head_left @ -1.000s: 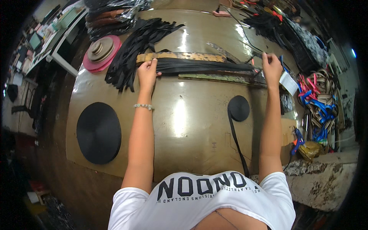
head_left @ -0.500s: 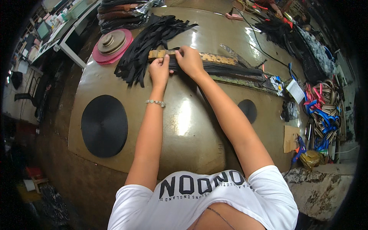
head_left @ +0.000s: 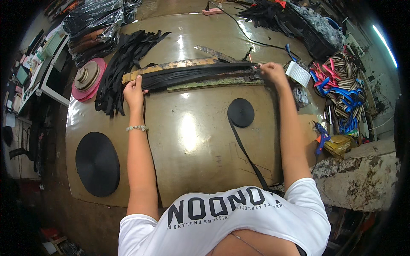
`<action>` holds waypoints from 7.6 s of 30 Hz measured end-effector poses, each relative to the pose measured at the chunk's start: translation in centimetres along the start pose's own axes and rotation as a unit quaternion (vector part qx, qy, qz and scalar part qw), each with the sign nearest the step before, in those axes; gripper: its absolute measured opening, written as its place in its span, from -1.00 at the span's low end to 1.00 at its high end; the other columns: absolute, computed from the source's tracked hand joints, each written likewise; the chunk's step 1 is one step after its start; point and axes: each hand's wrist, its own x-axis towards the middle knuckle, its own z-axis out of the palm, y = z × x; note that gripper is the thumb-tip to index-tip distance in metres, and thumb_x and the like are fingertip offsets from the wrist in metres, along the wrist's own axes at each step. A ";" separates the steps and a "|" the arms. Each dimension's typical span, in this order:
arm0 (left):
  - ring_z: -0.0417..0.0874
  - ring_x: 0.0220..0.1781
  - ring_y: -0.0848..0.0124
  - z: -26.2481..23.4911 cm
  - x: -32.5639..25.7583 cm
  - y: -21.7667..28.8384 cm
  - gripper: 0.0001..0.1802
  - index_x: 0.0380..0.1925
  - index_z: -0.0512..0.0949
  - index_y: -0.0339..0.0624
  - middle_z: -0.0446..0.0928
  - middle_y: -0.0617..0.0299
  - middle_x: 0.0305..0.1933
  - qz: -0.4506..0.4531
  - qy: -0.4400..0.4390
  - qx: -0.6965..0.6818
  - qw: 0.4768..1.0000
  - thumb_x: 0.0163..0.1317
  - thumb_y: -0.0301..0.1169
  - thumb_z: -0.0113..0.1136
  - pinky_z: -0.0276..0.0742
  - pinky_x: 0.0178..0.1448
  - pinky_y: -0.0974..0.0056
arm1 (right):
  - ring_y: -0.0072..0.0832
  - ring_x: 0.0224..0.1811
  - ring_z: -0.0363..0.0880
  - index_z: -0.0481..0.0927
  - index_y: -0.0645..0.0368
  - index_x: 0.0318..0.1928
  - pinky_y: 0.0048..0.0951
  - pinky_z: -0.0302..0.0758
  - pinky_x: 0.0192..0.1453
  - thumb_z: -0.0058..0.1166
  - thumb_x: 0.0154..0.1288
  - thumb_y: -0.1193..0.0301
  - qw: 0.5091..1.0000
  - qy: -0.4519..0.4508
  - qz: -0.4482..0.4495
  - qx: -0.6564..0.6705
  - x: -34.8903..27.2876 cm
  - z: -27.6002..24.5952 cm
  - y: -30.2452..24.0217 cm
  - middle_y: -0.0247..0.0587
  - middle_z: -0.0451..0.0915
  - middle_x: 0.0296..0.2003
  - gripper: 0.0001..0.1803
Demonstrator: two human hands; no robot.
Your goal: The person repeatedly folds and aligns black fabric strips on a wooden guide, then picks up a black circular hat base and places it on the table. The person continues folding strips and handling the hat base throughout the clip.
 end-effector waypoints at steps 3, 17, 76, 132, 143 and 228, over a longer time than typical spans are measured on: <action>0.43 -0.61 0.60 0.0 0.0 0.2 -0.67 -0.52 0.46 -0.37 0.48 0.24 -0.53 0.000 0.003 0.007 1.000 0.16 -0.25 0.14 0.48 -0.59 0.49 | -0.72 -0.55 0.40 0.58 0.25 -0.48 -0.68 0.26 -0.46 0.19 0.09 0.30 0.993 -0.014 -0.051 0.107 0.1 1.3 3.4 -0.38 0.54 -0.61 -0.76; 0.49 -0.65 0.54 -0.4 -0.1 -0.3 -0.71 -0.48 0.48 -0.47 0.51 0.18 -0.55 0.020 -0.019 -0.060 0.998 0.17 -0.35 0.07 0.47 -0.61 0.47 | -0.71 -0.64 0.29 0.58 0.24 -0.49 -0.61 0.23 -0.54 0.18 0.08 0.20 0.993 0.027 -0.114 0.036 -0.4 1.6 -10.3 -0.37 0.50 -0.63 -0.69; 0.46 -0.72 0.54 -0.4 0.0 0.5 -0.58 -0.56 0.50 -0.43 0.49 0.22 -0.62 0.007 -0.005 -0.025 1.000 0.18 -0.19 0.11 0.43 -0.68 0.46 | -0.21 -0.47 0.58 0.59 0.33 -0.45 -0.33 0.44 -0.34 0.15 0.04 0.33 0.956 -0.049 -0.287 0.037 -7.3 27.3 -17.1 0.05 0.57 -0.53 -0.75; 0.50 -0.67 0.51 0.1 -0.2 0.6 -0.62 -0.45 0.54 -0.46 0.53 0.17 -0.57 0.027 -0.007 0.023 0.999 0.15 -0.24 0.14 0.45 -0.67 0.43 | -0.47 -0.49 0.49 0.62 0.21 -0.38 -0.46 0.42 -0.36 0.25 -0.03 0.13 0.937 -0.173 -0.295 -0.078 -4.7 15.8 -17.1 -0.17 0.55 -0.55 -0.62; 0.44 -0.69 0.56 0.3 -0.5 0.9 -0.60 -0.45 0.54 -0.46 0.52 0.17 -0.56 0.025 -0.001 0.068 0.997 0.16 -0.22 0.14 0.41 -0.67 0.45 | -0.73 -0.69 0.25 0.54 0.25 -0.59 -0.65 0.15 -0.61 0.22 0.05 0.14 0.999 -0.013 0.023 0.039 0.4 1.4 1.2 -0.46 0.41 -0.71 -0.61; 0.48 -0.63 0.55 -0.5 0.3 0.1 -0.58 -0.44 0.56 -0.46 0.52 0.19 -0.54 0.027 -0.038 0.036 0.998 0.12 -0.19 0.18 0.51 -0.58 0.46 | -0.53 -0.55 0.49 0.59 0.26 -0.32 -0.52 0.41 -0.43 0.18 0.07 0.29 0.891 -0.210 -0.402 -0.016 -4.6 10.3 -15.3 -0.30 0.59 -0.50 -0.73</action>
